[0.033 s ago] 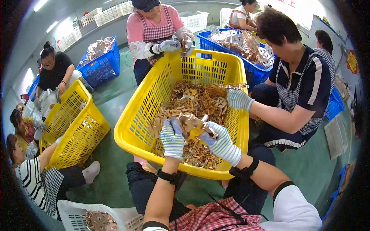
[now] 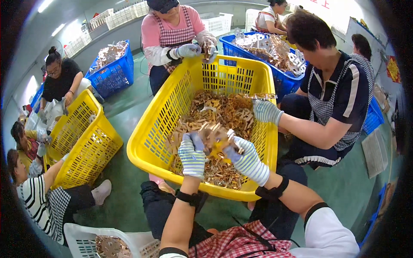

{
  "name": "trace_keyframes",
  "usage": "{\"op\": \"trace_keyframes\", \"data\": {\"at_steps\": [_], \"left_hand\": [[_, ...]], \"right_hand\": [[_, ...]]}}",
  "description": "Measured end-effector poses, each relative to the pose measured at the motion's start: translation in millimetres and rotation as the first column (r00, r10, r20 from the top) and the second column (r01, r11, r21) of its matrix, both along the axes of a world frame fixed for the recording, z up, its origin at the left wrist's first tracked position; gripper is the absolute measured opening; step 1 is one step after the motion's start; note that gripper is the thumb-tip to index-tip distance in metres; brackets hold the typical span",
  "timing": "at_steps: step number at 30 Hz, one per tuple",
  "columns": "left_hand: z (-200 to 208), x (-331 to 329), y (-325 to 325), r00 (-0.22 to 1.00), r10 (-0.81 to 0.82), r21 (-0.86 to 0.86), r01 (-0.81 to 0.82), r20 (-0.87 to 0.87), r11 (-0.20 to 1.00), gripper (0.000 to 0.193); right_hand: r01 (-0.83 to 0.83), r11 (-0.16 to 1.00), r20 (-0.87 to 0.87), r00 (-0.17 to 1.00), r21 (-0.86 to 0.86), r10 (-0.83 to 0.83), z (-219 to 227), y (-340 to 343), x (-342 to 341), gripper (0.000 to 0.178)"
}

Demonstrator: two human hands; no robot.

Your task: Sorting and removing waste material from small metal gears and components into crates.

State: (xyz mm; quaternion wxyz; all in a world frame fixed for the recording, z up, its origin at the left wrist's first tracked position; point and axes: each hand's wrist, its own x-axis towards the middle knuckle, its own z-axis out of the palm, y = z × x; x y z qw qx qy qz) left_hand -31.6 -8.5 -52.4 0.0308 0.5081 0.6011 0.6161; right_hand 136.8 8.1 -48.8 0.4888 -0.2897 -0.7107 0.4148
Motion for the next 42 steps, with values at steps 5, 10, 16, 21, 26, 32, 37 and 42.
{"op": "trace_keyframes", "data": {"at_steps": [5,10,16,21,26,32,37,42], "left_hand": [[10,6,1,0.772,-0.311,0.113,0.3,0.555,0.947,0.021],[14,-3,-3,0.991,-0.111,-0.093,0.117,0.069,0.989,0.02],[14,-5,-4,0.985,0.026,-0.008,-0.027,-0.17,1.0,0.017],[15,-8,-10,0.99,0.008,0.094,0.005,-0.139,0.996,0.018],[11,-7,-9,0.97,-0.052,-0.009,0.056,0.238,0.998,0.02],[28,-3,-12,0.979,-0.181,-0.147,0.165,-0.096,0.975,0.021],[17,-6,-13,0.963,-0.167,-0.087,0.151,-0.213,0.985,0.018],[22,-6,-15,0.982,-0.098,0.005,0.099,0.161,0.995,0.015]], "right_hand": [[-0.105,0.906,-0.307,0.951,-0.41,-0.029,16,11,-5,0.025],[0.015,0.992,0.339,0.939,0.125,-0.057,17,-19,-7,0.016],[0.07,0.986,0.227,0.968,0.154,-0.104,20,-29,-17,0.018],[0.094,0.983,0.147,0.982,0.16,-0.118,16,-35,-19,0.021],[-0.006,0.893,-0.051,0.999,-0.45,-0.019,23,-26,-26,0.024],[0.053,0.961,0.202,0.979,-0.27,0.003,11,-30,-27,0.023],[-0.011,0.94,0.082,0.996,-0.342,0.041,22,-36,-30,0.023],[-0.054,0.713,-0.091,0.996,-0.699,-0.014,25,-21,-19,0.015]]}}
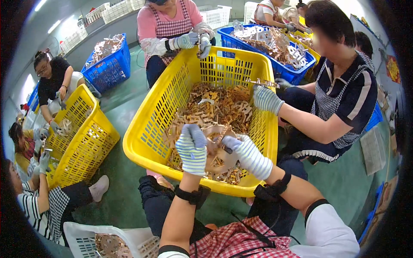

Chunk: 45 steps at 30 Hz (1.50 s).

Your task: Sorting and removing waste material from small metal gears and components into crates.

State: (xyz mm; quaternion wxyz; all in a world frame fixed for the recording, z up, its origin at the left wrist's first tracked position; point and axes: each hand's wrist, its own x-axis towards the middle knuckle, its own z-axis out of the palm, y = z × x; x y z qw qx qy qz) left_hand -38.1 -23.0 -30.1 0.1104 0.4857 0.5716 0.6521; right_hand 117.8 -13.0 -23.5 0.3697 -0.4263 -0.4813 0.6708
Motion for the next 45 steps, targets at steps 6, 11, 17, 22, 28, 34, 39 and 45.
{"op": "trace_keyframes", "data": {"at_steps": [6,11,17,22,28,34,39,45], "left_hand": [[7,9,11,0.95,-0.211,0.004,0.218,-0.23,0.976,0.02],[5,13,21,0.773,-0.301,-0.218,0.213,-0.558,0.952,0.02],[4,28,39,0.911,-0.06,-0.098,0.021,-0.408,0.995,0.023],[11,25,47,0.803,-0.043,-0.059,0.01,-0.595,0.998,0.024],[14,36,47,0.831,0.05,-0.034,-0.083,-0.554,0.996,0.021],[9,29,41,0.8,-0.204,-0.084,0.191,-0.564,0.978,0.021],[6,23,36,0.698,-0.127,-0.03,0.15,-0.705,0.988,0.018],[17,13,24,0.661,-0.193,-0.099,0.177,-0.725,0.979,0.016]], "right_hand": [[-0.12,0.969,0.138,0.986,0.216,0.092,-10,13,1,0.015],[-0.283,0.938,0.342,0.917,0.201,0.203,3,18,10,0.015],[-0.373,0.663,0.62,0.765,0.649,-0.177,0,54,9,0.026],[-0.407,0.707,0.651,0.753,0.578,-0.099,-2,66,15,0.028],[-0.396,0.595,0.642,0.714,0.7,-0.281,14,60,18,0.024],[-0.403,0.71,0.652,0.751,0.577,-0.104,2,59,28,0.026],[-0.364,0.802,0.62,0.785,0.474,-0.01,-5,56,29,0.019],[-0.525,0.515,0.731,0.559,0.678,-0.392,6,49,23,0.016]]}}
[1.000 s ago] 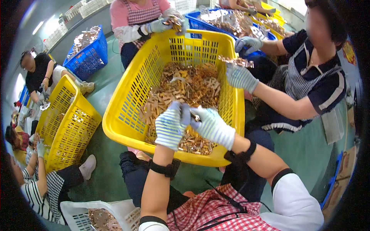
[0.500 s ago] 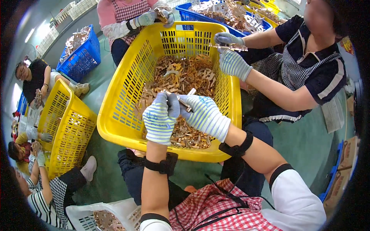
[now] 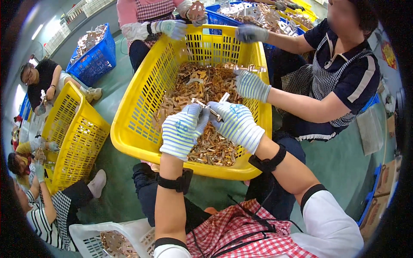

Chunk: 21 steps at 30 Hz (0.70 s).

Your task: Sorting and removing waste material from small metal gears and components into crates.

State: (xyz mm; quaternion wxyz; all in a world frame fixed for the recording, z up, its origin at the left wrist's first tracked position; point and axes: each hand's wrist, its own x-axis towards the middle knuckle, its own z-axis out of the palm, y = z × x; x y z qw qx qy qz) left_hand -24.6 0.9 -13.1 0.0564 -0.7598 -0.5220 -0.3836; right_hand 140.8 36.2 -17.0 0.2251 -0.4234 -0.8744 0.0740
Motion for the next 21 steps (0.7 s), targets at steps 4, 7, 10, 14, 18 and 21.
{"op": "trace_keyframes", "data": {"at_steps": [4,7,10,14,18,21], "left_hand": [[-2,0,-2,0.991,-0.021,-0.13,0.038,0.13,0.991,0.016],[-13,-1,-2,0.994,0.026,-0.075,-0.018,0.106,0.997,0.017],[-14,-5,-8,0.997,0.009,-0.01,-0.009,0.078,1.0,0.018],[-5,-3,-24,0.97,-0.079,-0.066,0.097,0.228,0.993,0.014],[-2,-41,-20,0.953,0.202,-0.456,-0.079,0.226,0.887,0.024],[-25,-50,-20,0.963,0.252,-0.348,-0.268,-0.092,0.898,0.034]], "right_hand": [[0.022,1.0,0.0,1.0,-0.002,-0.022,1,-9,-3,0.014],[-0.216,0.831,-0.475,0.878,-0.513,-0.065,-12,-8,-9,0.025],[-0.112,0.823,-0.297,0.952,-0.556,-0.071,1,-18,-4,0.023],[0.166,0.981,-0.281,0.951,0.103,-0.132,-5,13,18,0.016],[0.174,0.976,-0.579,0.786,-0.132,-0.218,11,25,45,0.02],[-0.089,0.924,-0.688,0.695,-0.371,-0.209,14,1,38,0.028]]}}
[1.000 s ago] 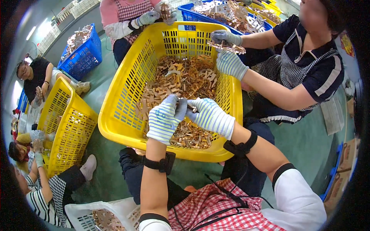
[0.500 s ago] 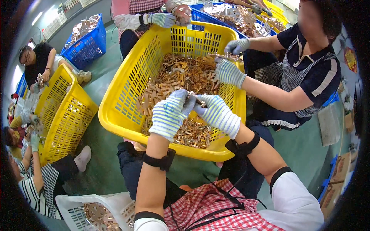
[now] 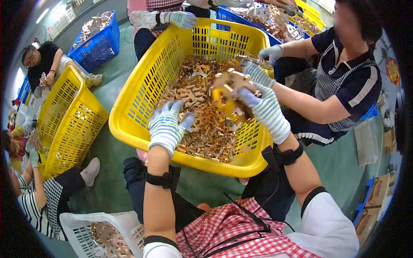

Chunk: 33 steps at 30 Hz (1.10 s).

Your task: Sorting and removing waste material from small metal gears and components into crates.

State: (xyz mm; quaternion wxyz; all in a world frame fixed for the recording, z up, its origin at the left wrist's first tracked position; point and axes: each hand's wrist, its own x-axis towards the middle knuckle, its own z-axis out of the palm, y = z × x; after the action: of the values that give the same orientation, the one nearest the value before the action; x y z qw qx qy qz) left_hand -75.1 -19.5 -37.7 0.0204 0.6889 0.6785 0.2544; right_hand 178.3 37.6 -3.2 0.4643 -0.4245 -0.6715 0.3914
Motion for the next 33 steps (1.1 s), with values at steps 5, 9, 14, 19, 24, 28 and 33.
{"op": "trace_keyframes", "data": {"at_steps": [5,9,14,19,24,28,33], "left_hand": [[16,-2,1,0.581,-0.158,0.168,0.037,0.799,0.985,0.038],[34,-24,-13,0.195,-0.181,0.203,-0.099,0.964,0.974,0.025],[28,-68,-15,-0.412,-0.322,0.154,-0.391,0.852,0.907,0.02],[21,-86,-34,-0.437,-0.259,0.07,-0.404,0.861,0.912,0.03],[10,-103,-42,-0.504,-0.274,0.077,-0.377,0.819,0.923,0.034],[15,-101,-33,-0.516,-0.309,0.092,-0.402,0.799,0.911,0.033],[10,-96,-14,-0.537,-0.363,0.15,-0.399,0.761,0.905,0.031]], "right_hand": [[-0.352,0.902,-0.037,0.934,-0.249,0.354,34,1,-44,0.035],[-0.605,0.743,-0.047,0.783,-0.286,0.62,63,21,-96,0.042],[-0.646,0.601,-0.246,0.75,-0.472,0.613,-18,105,-158,0.051],[-0.374,0.856,0.793,0.363,-0.357,0.489,-169,139,-194,0.044],[-0.552,0.832,0.998,-0.063,-0.05,0.018,-273,149,-166,0.044],[-0.441,0.875,0.96,-0.268,-0.199,0.083,-294,160,-152,0.036],[-0.249,0.861,0.871,0.104,-0.444,0.48,-198,151,-137,0.038]]}}
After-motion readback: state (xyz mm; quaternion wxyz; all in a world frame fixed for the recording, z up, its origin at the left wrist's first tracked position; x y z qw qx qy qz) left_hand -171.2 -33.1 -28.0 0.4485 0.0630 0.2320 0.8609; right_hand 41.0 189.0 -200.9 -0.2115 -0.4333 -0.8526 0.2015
